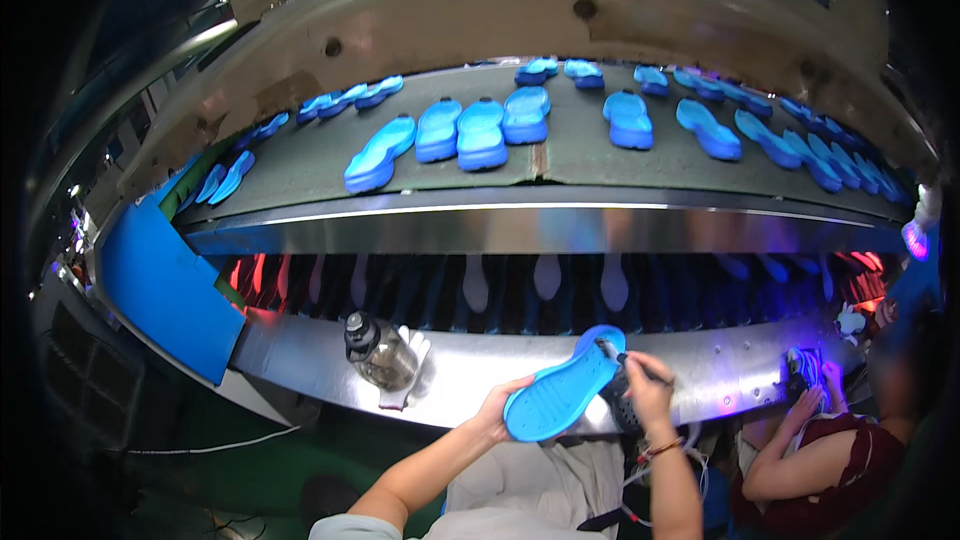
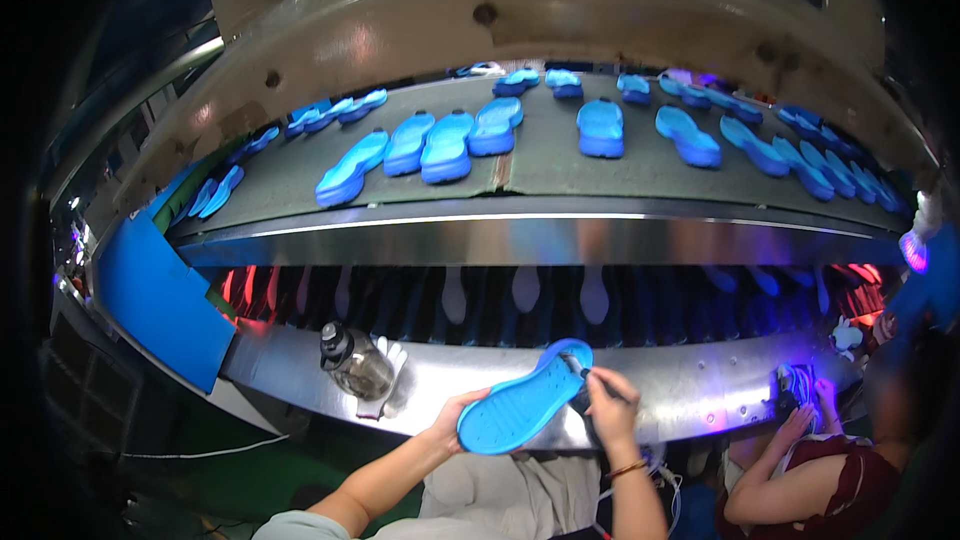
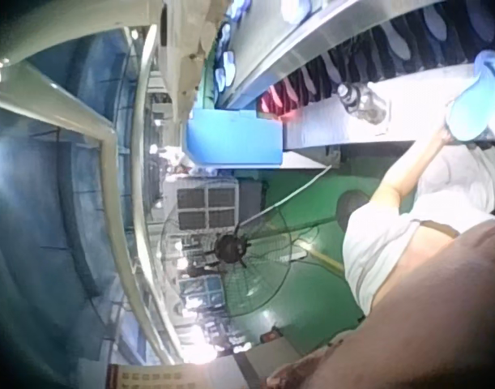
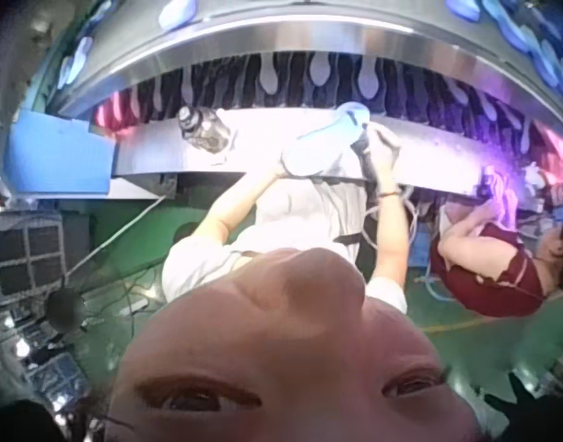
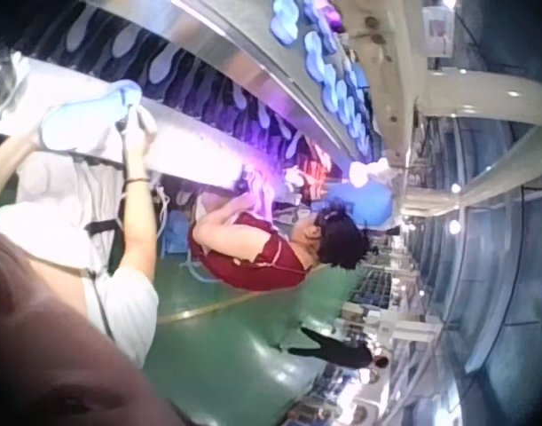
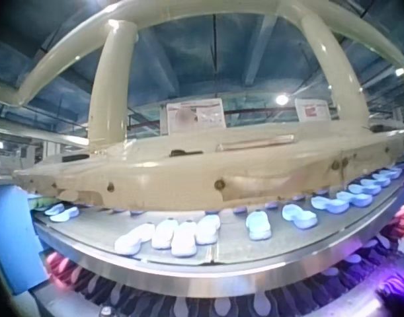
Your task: The person picks shoe soles from a conveyor belt and applies adhesive across the soles using a dispensing brush tool.
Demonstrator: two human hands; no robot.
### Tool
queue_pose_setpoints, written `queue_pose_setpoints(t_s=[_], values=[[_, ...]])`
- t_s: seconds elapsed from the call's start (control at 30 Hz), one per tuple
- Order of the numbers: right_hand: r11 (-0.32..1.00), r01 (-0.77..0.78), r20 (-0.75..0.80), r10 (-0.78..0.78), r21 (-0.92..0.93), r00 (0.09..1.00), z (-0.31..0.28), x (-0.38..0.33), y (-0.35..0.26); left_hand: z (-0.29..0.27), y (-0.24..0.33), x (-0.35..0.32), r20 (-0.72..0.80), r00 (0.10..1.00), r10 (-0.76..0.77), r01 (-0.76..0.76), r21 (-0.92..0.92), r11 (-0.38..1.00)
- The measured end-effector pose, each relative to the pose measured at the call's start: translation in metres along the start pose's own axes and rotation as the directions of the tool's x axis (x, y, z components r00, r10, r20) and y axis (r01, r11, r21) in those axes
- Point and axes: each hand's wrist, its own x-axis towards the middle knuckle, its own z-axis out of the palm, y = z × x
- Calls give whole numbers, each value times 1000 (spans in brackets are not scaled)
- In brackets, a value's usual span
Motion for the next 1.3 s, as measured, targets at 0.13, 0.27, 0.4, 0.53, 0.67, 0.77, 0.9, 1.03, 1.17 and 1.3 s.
queue_pose_setpoints(t_s=[0.13,0.27,0.4,0.53,0.67,0.77,0.9,1.03,1.17,1.3], values=[[953,271,127,-255,-132,959,43,-49,-10,-29,-9,-4,-106,993,48,-57,-82,995],[999,-44,490,35,8,871,13,-58,-61,-25,-7,-34,-246,962,121,-150,-101,984],[818,491,-26,-521,-300,853,5,-4,-84,-47,-15,-60,-206,958,200,-251,-257,933],[389,560,245,-616,-731,748,19,50,-77,-62,-21,-85,-197,933,301,-344,-239,908],[103,460,330,-562,-882,759,44,96,-64,-57,-20,-115,-13,906,424,-418,-189,888],[14,495,354,-681,-869,640,53,135,-46,-52,-8,-132,174,857,486,-450,-208,868],[8,522,364,-708,-853,606,74,149,-36,-87,9,-164,170,676,717,-708,-116,696],[-61,501,394,-702,-863,593,62,160,-24,-16,109,-188,210,375,903,-870,-256,421],[-79,533,401,-753,-842,521,63,167,-16,-12,271,-209,361,156,919,-910,-310,276],[-99,528,401,-770,-844,496,69,166,-14,0,351,-171,-312,-88,946,-975,221,-18]])
